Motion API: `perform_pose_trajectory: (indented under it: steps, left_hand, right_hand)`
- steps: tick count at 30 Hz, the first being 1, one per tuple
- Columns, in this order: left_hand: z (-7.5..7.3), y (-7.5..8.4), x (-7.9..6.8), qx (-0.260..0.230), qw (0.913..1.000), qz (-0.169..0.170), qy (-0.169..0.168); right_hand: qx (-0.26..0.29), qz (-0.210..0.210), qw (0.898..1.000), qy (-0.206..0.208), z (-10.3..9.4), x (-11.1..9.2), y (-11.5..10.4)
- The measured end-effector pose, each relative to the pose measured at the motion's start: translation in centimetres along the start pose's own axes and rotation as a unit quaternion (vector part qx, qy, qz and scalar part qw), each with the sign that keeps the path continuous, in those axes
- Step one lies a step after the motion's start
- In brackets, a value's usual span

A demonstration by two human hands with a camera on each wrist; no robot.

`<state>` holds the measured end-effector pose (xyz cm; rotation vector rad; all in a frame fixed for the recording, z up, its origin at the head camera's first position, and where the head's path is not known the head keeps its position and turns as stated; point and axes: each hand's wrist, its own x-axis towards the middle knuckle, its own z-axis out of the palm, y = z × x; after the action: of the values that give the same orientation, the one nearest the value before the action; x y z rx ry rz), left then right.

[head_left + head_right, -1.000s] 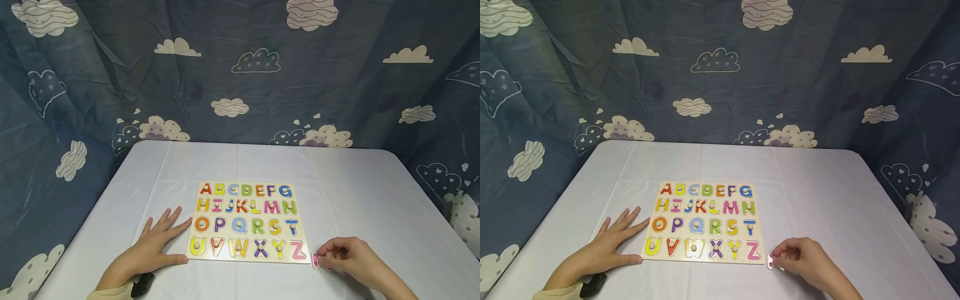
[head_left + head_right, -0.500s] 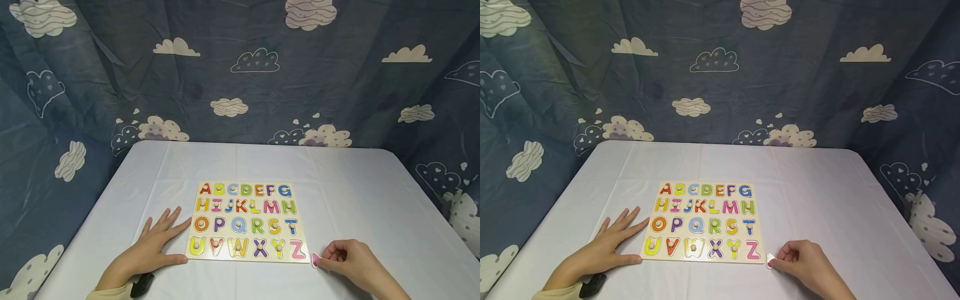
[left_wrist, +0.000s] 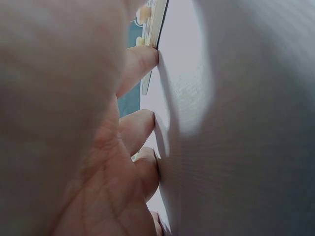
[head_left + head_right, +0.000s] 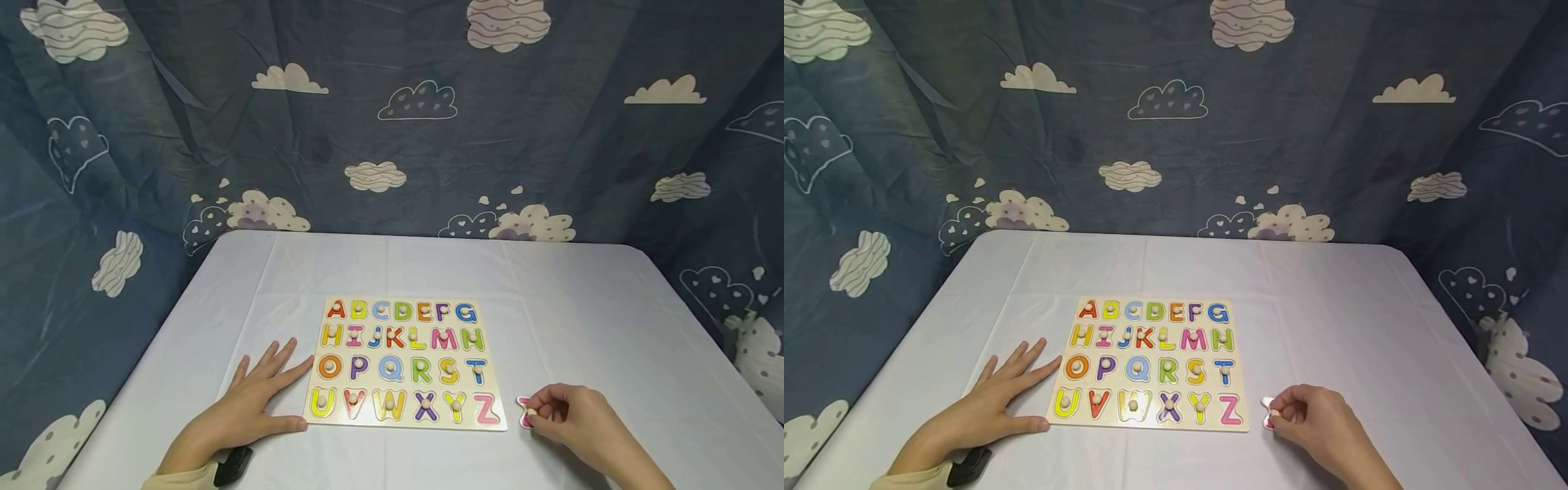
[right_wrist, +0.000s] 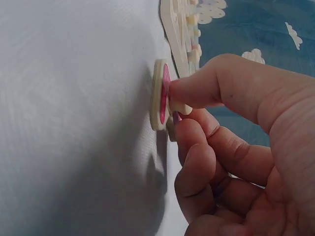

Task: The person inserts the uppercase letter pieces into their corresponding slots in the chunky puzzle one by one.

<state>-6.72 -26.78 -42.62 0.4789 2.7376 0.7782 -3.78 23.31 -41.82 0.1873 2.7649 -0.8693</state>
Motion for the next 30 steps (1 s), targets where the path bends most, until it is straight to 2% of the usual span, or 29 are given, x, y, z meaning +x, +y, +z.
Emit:
perform_pose_trajectory:
  steps: [4,8,17,30]
  left_hand:
    - [0.0,0.0,0.0,0.002,1.0000,0.001,0.002]
    - [0.0,-0.1,0.0,0.001,1.0000,0.001,0.002]
    - [0.0,-0.1,0.0,-0.001,1.0000,0.001,0.002]
    - [0.2,-0.2,0.0,0.000,1.0000,0.005,0.007]
  right_hand:
    - [-0.004,0.003,1.000,0.004,0.0,0.1,0.1]
    - [-0.003,0.023,1.000,0.011,0.1,0.2,0.4]
    - [0.055,0.061,0.997,0.007,0.6,0.4,1.3]
    - [0.079,0.062,0.995,0.004,0.7,0.4,0.7]
